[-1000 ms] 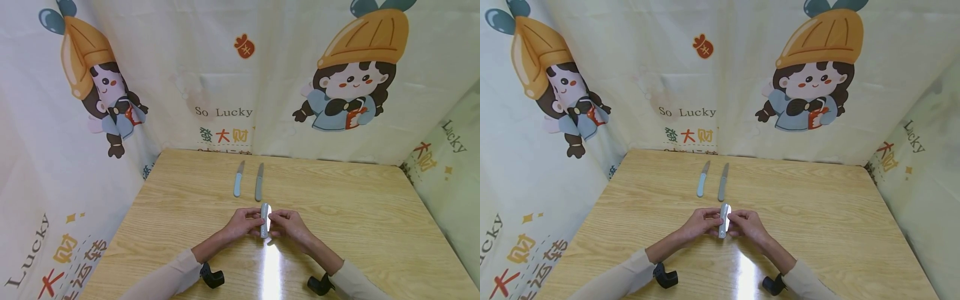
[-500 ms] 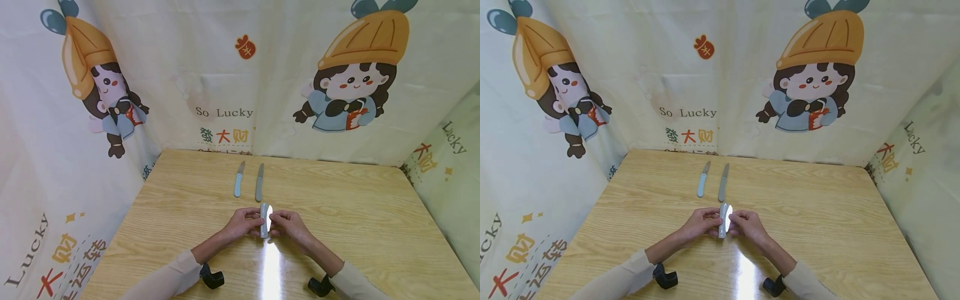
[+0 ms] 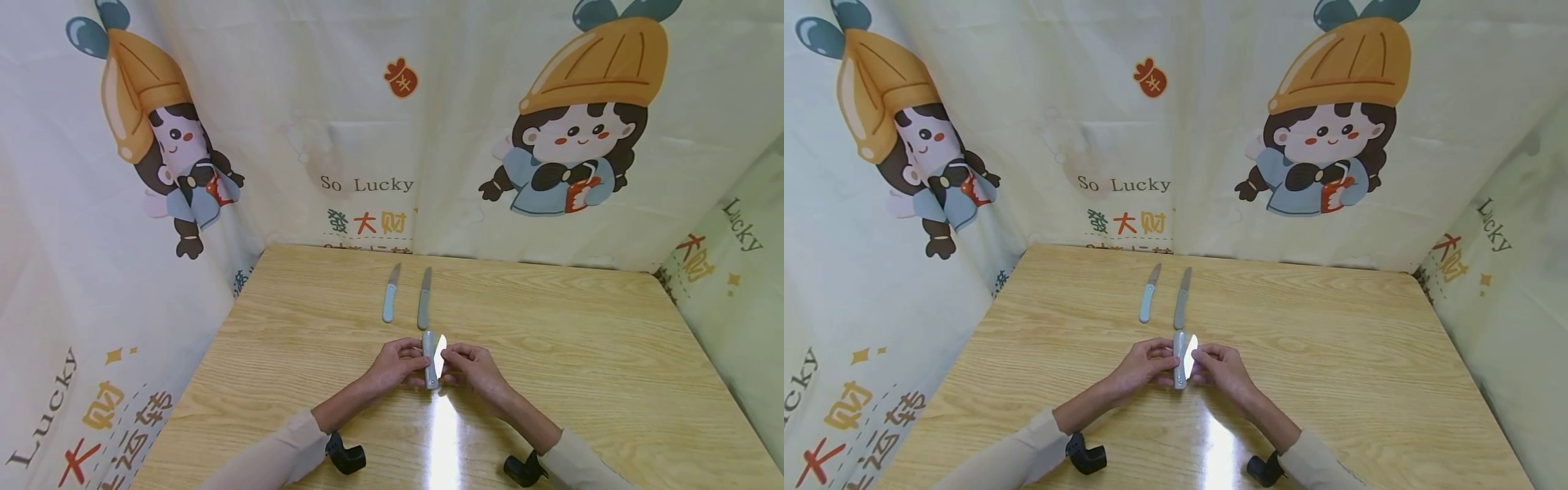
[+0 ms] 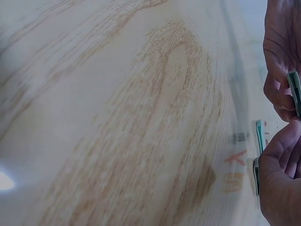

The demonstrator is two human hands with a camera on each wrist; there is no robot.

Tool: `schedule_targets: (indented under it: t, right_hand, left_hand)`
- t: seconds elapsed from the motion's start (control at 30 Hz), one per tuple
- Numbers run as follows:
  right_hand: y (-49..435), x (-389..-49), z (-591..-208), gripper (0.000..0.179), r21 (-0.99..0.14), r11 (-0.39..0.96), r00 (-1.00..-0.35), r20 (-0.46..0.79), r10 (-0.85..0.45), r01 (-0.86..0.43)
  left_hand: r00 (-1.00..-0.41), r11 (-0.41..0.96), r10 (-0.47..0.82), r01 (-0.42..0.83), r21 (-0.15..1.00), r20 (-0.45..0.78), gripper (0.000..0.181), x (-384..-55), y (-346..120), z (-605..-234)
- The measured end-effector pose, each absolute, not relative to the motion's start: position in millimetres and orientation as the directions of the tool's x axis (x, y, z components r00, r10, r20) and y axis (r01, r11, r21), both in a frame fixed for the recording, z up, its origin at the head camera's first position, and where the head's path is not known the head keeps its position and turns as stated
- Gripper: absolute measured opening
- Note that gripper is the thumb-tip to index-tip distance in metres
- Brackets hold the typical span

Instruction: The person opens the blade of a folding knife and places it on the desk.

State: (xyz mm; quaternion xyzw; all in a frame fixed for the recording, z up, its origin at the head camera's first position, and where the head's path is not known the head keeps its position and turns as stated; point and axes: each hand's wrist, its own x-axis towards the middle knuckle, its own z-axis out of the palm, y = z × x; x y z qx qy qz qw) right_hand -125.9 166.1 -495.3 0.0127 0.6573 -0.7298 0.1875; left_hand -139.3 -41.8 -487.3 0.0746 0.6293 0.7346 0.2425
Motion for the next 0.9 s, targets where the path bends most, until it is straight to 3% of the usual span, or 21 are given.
schedule_targets:
  t: [0.9]
  right_hand:
    - [170.0, -125.5, -492.7, 0.033, -0.967, -0.053, -0.949, -0.235, -0.208, 0.251]
  left_hand:
    - [-0.889, -0.156, 0.405, -0.300, 0.941, -0.216, 0.029, -135.9, -45.1, -487.6]
